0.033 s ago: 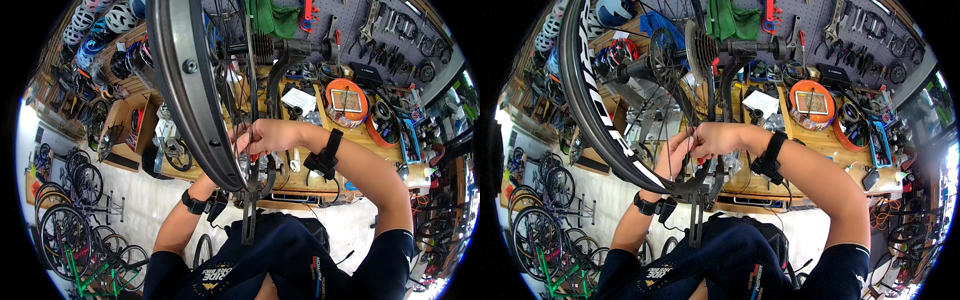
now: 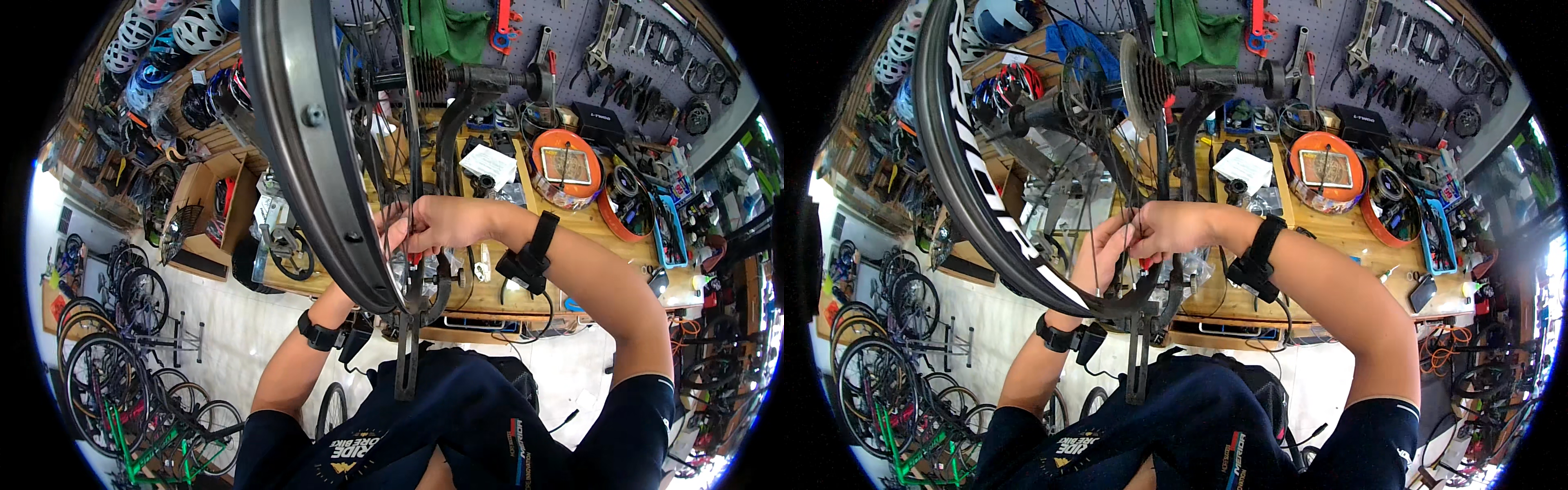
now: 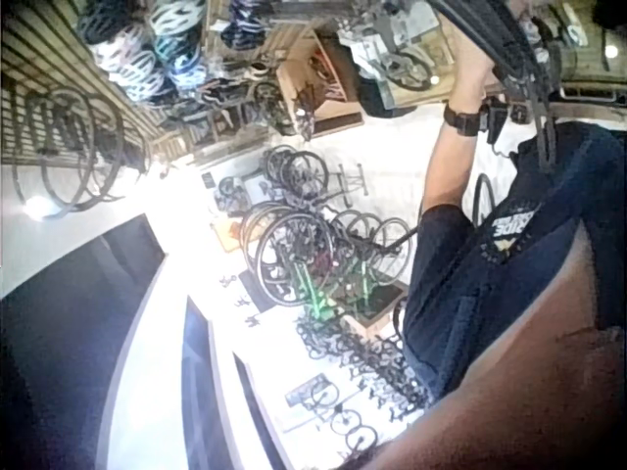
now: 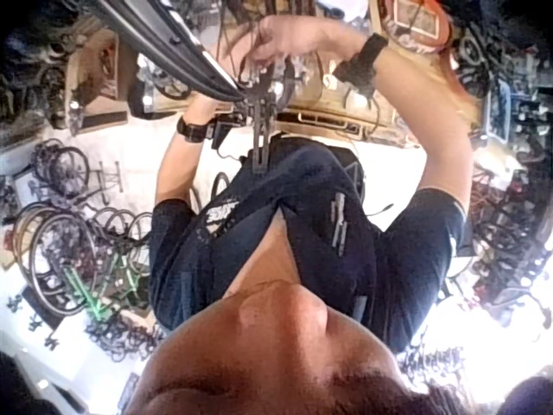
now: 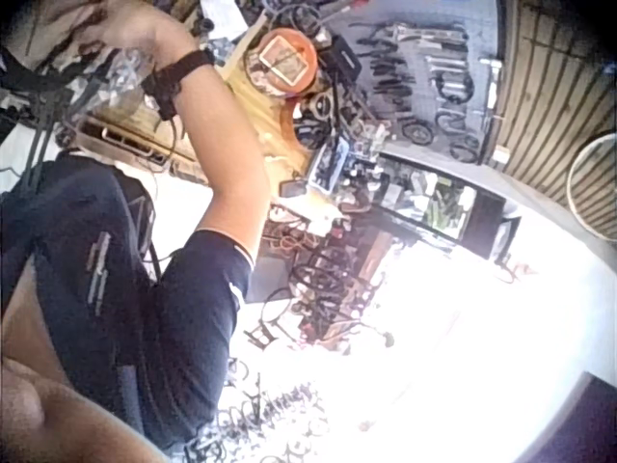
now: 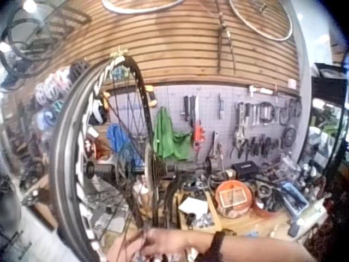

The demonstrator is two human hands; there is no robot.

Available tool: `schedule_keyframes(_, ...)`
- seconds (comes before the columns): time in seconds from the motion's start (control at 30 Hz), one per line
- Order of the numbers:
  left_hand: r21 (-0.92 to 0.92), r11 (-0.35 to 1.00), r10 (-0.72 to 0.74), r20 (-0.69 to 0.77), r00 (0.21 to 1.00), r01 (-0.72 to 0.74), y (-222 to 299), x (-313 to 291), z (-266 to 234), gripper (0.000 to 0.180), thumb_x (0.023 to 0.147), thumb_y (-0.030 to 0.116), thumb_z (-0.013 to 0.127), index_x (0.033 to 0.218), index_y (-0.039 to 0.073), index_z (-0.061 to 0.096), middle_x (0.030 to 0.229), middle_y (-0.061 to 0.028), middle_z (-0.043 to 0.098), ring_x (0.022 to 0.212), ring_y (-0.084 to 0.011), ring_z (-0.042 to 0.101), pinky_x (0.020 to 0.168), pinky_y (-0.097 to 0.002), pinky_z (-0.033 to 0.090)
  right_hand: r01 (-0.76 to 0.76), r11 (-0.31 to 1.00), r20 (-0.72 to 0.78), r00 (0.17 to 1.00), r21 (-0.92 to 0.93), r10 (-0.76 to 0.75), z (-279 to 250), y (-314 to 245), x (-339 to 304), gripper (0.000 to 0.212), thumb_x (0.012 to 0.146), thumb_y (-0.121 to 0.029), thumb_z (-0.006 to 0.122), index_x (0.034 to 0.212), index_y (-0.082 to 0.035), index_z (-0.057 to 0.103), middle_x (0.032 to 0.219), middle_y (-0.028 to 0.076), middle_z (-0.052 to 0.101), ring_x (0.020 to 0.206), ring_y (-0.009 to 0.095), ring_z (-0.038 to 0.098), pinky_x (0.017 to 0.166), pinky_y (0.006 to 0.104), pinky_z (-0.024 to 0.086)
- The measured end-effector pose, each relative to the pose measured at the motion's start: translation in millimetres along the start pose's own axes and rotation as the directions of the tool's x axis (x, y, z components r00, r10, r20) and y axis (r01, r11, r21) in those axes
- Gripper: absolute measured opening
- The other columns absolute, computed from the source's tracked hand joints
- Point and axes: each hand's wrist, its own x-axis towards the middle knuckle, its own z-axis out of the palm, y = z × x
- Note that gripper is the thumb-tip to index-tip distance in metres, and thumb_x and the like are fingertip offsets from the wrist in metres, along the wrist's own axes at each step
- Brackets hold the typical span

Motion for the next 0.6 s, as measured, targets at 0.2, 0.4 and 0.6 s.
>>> schedule_keyframes(0.2, 0.075, 0.996, 0.044, -0.011, 0.999, -0.043, -9, 0, -7, 0.041, 0.098, 0.022, 0.055, 0.128, -0.006, 0.053, 0.110, -0.0059, 0.064, 0.101, -0.0102, 0.057, 0.093, -0.0258, 0.042, -0.012, 0.983, -0.086, 0.996, -0.181, -0.003, 5, 14, 9, 0.019, 0.086, -0.017, 0.063, 0.076, -0.002, 0.064, 0.066, 0.001, 0.060, 0.062, 0.009, 0.053, 0.058, 0.0249, 0.044)
schedule_keyframes(0.4, 0.093, 0.996, -0.006, -0.070, 0.998, 0.013, -13, 1, -6, 0.041, 0.099, 0.023, 0.051, 0.129, -0.005, 0.051, 0.107, -0.0062, 0.065, 0.097, -0.0090, 0.058, 0.088, -0.0245, 0.045, 0.161, 0.986, 0.043, 0.986, 0.038, -0.163, -4, 26, 5, 0.018, 0.089, -0.019, 0.065, 0.082, -0.003, 0.066, 0.070, -0.001, 0.060, 0.062, 0.007, 0.048, 0.058, 0.0240, 0.040)
schedule_keyframes(0.6, 0.056, 0.998, 0.001, -0.114, 0.994, 0.006, -7, -3, 1, 0.043, 0.099, 0.024, 0.049, 0.130, -0.006, 0.051, 0.107, -0.0076, 0.065, 0.096, -0.0101, 0.059, 0.087, -0.0240, 0.046, 0.028, 0.961, 0.122, 0.990, 0.277, -0.064, -6, 20, -1, 0.021, 0.092, -0.024, 0.065, 0.090, -0.003, 0.068, 0.078, -0.002, 0.062, 0.067, 0.007, 0.049, 0.061, 0.0223, 0.039)
